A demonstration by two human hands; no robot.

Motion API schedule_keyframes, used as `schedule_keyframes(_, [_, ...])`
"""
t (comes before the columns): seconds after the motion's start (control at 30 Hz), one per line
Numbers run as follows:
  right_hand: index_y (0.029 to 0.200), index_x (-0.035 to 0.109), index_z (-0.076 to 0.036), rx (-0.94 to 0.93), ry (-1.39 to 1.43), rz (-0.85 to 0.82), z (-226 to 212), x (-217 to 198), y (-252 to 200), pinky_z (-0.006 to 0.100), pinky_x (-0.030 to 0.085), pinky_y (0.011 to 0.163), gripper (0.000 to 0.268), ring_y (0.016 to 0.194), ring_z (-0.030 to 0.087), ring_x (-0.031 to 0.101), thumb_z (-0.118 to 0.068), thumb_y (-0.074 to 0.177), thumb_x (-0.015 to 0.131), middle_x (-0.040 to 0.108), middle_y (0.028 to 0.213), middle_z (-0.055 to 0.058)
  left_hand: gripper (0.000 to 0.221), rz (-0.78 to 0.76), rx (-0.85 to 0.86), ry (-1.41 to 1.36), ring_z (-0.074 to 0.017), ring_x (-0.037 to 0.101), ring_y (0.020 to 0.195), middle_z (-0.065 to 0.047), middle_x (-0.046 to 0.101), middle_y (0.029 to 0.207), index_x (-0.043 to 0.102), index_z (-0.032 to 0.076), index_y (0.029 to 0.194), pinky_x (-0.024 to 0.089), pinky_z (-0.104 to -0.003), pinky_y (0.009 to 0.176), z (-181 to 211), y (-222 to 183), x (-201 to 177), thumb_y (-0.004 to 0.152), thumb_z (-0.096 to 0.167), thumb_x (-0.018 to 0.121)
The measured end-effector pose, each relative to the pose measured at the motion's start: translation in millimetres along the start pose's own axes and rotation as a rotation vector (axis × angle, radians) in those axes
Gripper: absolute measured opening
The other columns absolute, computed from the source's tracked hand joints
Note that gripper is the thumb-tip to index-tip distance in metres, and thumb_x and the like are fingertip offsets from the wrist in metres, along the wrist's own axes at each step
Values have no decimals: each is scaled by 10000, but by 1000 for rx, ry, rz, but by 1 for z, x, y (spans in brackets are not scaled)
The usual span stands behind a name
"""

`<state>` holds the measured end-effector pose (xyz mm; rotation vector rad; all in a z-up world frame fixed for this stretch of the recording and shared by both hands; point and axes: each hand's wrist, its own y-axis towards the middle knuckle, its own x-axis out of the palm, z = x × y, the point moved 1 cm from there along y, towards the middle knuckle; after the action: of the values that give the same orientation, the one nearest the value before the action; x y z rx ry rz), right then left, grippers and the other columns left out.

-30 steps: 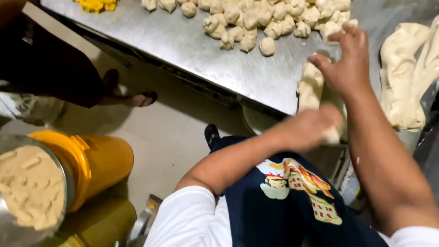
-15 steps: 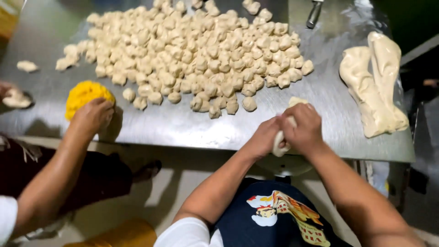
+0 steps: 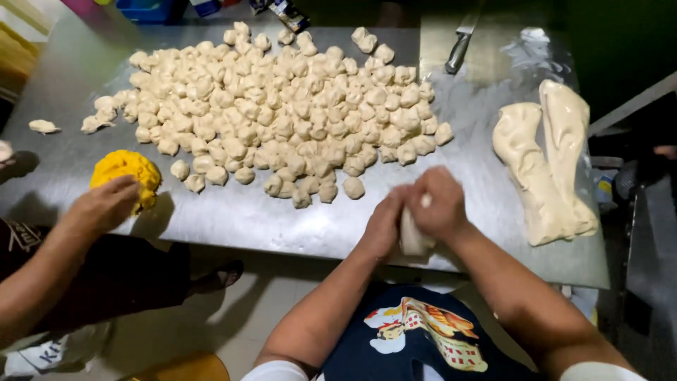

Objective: Shaping and stuffing small dough balls on a metal production table

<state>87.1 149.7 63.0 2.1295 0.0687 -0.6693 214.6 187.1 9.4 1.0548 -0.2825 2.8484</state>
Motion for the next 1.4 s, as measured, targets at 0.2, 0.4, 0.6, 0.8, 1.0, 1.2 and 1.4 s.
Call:
schedule_keyframes(0.2, [1043, 678, -160, 77, 222, -164, 17, -38, 38, 409, 533, 950, 637, 965, 307, 690, -747, 928, 455, 702, 962, 50, 600, 84, 63, 576, -363, 545, 1325, -302, 617, 1357, 618, -71, 1344, 343, -525, 1183, 40, 15, 54, 1086, 451, 470])
schedule_keyframes(0.4, [826, 599, -119, -93, -251, -69, 103, -25, 73, 473, 492, 604, 327, 605, 337, 611, -346, 845, 833, 537, 690, 76, 281, -487, 308, 1110, -521, 603, 784, -299, 660, 891, 658, -82, 1140, 535, -552, 800, 1, -4, 89, 1013, 140, 545])
schedule_keyframes(0.6, [1118, 746, -96, 158, 287, -87, 54, -44, 44, 446, 570, 876, 168, 1042, 371, 717, -171, 971, 715, 748, 1081, 138, 439, 61, 65, 688, -249, 619, 1160, -154, 668, 1221, 592, 115, 1381, 464, -431, 1043, -13, 14, 56, 995, 309, 513])
schedule_keyframes(0.8, [691, 616, -171, -26, 245, -52, 58, -9, 9, 412, 490, 693, 302, 665, 300, 610, -301, 926, 753, 568, 671, 38, 492, 133, 57, 676, -411, 504, 1379, -294, 587, 1413, 599, -5, 1405, 322, -528, 1199, 5, -1, 37, 1091, 316, 397])
schedule_keyframes(1.0, [952, 692, -138, -87, 198, -73, 4, -1, 23, 420, 524, 731, 290, 746, 288, 646, -425, 944, 729, 639, 823, 33, 340, 101, 1, 444, -250, 701, 1038, -139, 756, 1062, 741, 1, 1163, 542, -443, 1009, 40, -11, 21, 930, 193, 586])
schedule_keyframes(1.2, [996, 611, -75, 511, -289, -258, 6, 5, 70, 594, 543, 823, 410, 937, 450, 703, -373, 831, 838, 676, 956, 193, 249, -675, 221, 772, -370, 689, 869, -192, 690, 885, 677, 41, 1105, 567, -501, 834, 43, -72, 37, 909, 186, 628])
schedule_keyframes(1.4, [1084, 780, -157, 530, -29, -408, -77, 17, 33, 550, 537, 947, 286, 1041, 454, 675, -308, 924, 597, 761, 1000, 175, 539, 8, -199, 136, -79, 694, 945, 41, 736, 1034, 623, 215, 1367, 569, -305, 905, 68, -35, -15, 1044, 592, 414])
